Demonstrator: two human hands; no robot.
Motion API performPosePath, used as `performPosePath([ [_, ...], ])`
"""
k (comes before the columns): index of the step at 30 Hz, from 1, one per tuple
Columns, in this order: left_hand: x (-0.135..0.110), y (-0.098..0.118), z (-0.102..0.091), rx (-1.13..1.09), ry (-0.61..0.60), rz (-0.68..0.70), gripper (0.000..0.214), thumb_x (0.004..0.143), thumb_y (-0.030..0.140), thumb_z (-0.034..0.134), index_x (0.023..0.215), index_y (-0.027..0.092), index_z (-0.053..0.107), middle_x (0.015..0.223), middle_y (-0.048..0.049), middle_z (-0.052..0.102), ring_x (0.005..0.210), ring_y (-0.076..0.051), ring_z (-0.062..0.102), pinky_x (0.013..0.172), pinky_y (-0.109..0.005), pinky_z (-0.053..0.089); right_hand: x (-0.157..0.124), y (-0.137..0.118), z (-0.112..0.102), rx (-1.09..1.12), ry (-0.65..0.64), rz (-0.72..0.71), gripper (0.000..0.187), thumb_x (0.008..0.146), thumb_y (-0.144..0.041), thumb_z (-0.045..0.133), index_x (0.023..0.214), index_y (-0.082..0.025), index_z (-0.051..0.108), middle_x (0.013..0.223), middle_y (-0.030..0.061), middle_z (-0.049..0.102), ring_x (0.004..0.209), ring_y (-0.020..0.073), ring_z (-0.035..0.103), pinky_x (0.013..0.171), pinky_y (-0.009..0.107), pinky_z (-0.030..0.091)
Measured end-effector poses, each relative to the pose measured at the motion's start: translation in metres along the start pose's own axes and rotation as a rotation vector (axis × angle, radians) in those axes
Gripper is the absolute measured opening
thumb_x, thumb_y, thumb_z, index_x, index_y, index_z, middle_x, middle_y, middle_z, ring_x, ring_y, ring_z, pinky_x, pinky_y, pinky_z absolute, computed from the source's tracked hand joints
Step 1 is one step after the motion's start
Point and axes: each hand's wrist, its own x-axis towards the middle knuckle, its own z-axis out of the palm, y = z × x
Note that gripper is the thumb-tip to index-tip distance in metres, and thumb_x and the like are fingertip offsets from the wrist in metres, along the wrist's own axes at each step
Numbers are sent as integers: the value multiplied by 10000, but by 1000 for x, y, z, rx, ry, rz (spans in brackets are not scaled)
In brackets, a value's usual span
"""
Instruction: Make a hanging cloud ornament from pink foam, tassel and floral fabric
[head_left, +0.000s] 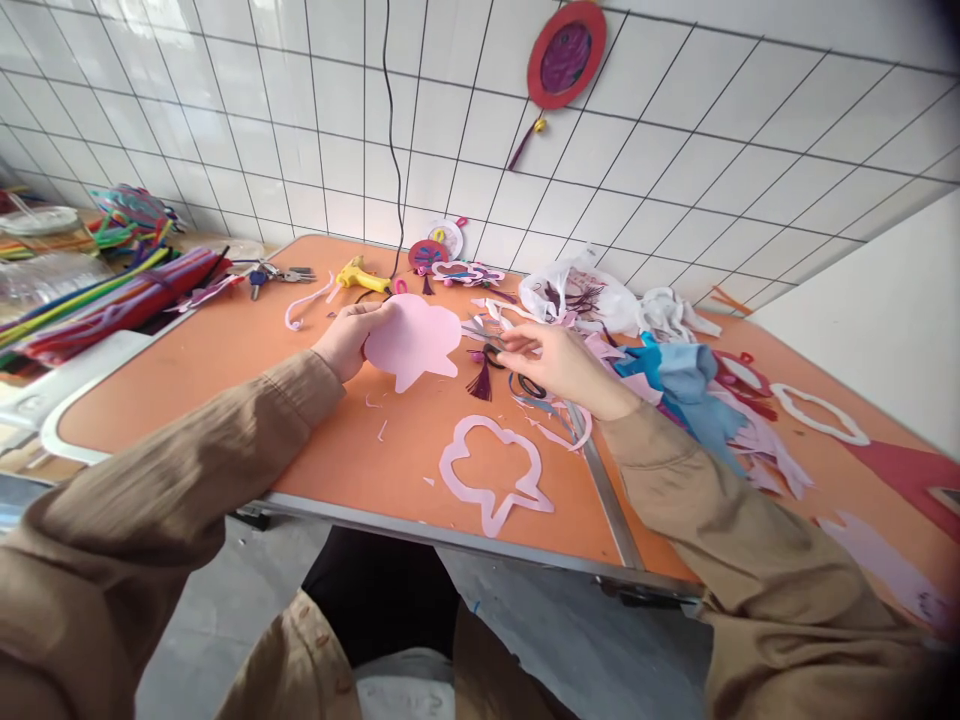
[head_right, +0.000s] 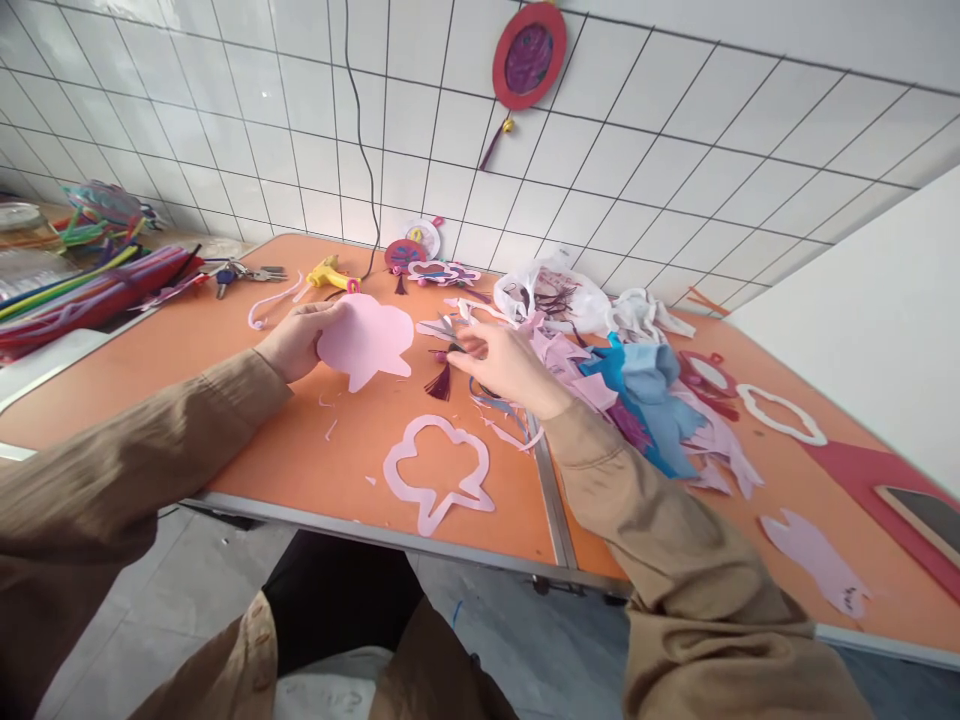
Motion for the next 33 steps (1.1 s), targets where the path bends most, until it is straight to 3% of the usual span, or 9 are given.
performPosePath([
  [3,-2,-4,6,-29,-35,-7,390,686,448,821,838,109,706,732,-74,691,626,-172,603,532,-274,425,8,-21,18,542,37,-59,511,788,-418,726,1226,-169,643,1089,125,735,976,243,720,863,396,577],
  [5,-4,-5,8,-43,-76,-19,427,673,471,840,840,98,717,754,-96,700,645,-193,614,553,-291,435,14,-34,28,737,28,-68,448,677,-447,817,1001,-160,702,915,95,751,806,227,728,730,364,588],
  [8,-5,-6,10,-70,-124,-43,492,618,529,871,819,105,723,753,-91,705,635,-189,614,545,-294,443,21,-46,38,872,33,13,375,628,-471,855,696,-160,656,636,38,685,544,161,650,512,281,505],
  [12,-5,-3,7,-44,-146,-60,498,500,421,936,837,113,738,753,-72,714,657,-183,640,586,-296,494,27,-42,33,949,73,9,403,622,-503,871,679,-164,661,599,24,670,508,123,618,469,236,450],
  [16,-4,6,1,151,-119,-42,333,583,337,878,777,127,706,672,-23,669,576,-130,580,522,-250,408,39,-14,18,803,93,14,272,781,-443,780,777,-180,711,731,59,731,573,144,651,509,258,475],
  [19,-3,14,-3,401,-54,-7,206,605,264,802,721,147,678,621,-2,633,547,-121,551,511,-246,410,48,11,14,351,145,50,65,823,-191,712,781,-156,747,760,67,735,587,148,640,612,297,496],
  [23,-2,19,-2,772,-6,-18,141,630,214,675,760,166,703,574,-1,596,516,-146,550,477,-254,401,52,25,23,-48,31,-90,174,794,-101,719,929,-159,813,863,78,757,784,198,674,746,320,482],
  [28,-3,15,-4,1284,93,78,478,729,269,650,1189,172,736,1007,-113,760,920,-302,708,760,-370,537,54,22,33,-30,-13,-136,63,750,-132,776,789,-165,812,820,84,731,808,223,648,744,333,453],
  [33,-6,12,-4,1396,233,485,468,819,297,602,1246,149,721,1278,-148,710,1266,-414,570,967,-525,502,56,20,29,149,35,-87,60,775,-202,759,781,-143,768,833,70,729,726,154,614,684,291,456],
])
